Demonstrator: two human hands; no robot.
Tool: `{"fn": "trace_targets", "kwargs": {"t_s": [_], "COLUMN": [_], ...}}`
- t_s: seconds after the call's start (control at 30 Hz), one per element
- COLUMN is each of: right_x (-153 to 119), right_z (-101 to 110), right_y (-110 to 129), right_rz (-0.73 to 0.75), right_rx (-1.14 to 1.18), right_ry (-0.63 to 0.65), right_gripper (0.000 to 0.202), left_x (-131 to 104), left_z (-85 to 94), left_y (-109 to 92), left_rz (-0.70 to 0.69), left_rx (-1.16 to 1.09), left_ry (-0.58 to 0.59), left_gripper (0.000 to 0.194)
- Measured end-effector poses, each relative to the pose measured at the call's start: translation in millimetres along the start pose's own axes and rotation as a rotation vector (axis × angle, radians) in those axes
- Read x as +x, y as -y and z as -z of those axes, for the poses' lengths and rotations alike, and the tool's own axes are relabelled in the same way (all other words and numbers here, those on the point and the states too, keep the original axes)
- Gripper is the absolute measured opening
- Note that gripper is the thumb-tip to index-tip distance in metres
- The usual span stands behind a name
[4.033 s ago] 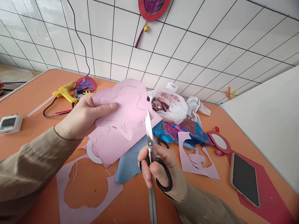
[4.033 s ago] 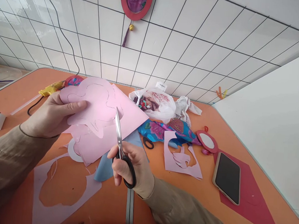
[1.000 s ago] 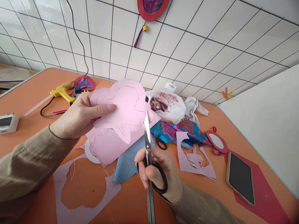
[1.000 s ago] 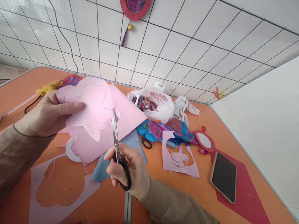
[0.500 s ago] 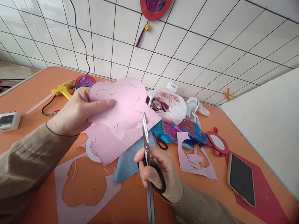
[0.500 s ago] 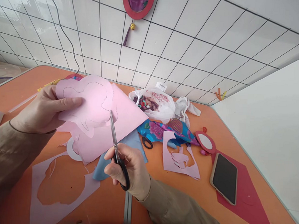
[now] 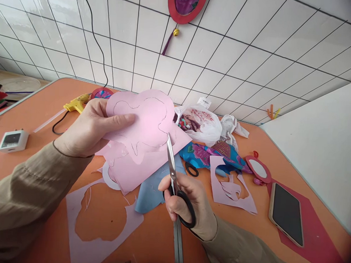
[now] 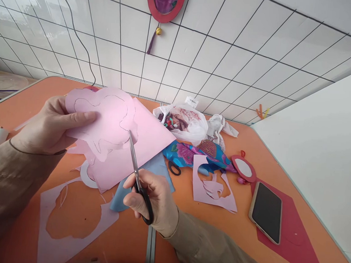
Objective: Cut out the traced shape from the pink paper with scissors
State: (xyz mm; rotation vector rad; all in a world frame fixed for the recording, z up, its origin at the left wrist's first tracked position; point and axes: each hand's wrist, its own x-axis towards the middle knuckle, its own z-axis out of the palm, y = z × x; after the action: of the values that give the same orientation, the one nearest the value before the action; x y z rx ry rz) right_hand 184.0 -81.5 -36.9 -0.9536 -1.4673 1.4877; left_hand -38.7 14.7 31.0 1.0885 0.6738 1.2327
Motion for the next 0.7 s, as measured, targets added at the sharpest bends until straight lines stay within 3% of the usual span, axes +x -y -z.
{"fn": "trace_targets", "kwargs": {"t_s": [0.53, 0.7], "right_x": [-1.5, -0.9], "right_z": [1.0, 0.0], "right_y": [-3.4, -1.9], "right_rz": [-0.023, -0.03], "right_rx": [0.053, 0.06], "right_ry": [0.013, -0.006], "right_gripper": [0.042, 0.047], "left_x": [-0.5, 1.3], "left_z": [0.9, 2.7], "left_y": [-1.9, 2.6], "left_rz": [-0.039, 0.007], "left_rx": [0.064, -0.032], "left_ry": [-0.029, 0.044], "left_gripper": [0.008, 0.012]}}
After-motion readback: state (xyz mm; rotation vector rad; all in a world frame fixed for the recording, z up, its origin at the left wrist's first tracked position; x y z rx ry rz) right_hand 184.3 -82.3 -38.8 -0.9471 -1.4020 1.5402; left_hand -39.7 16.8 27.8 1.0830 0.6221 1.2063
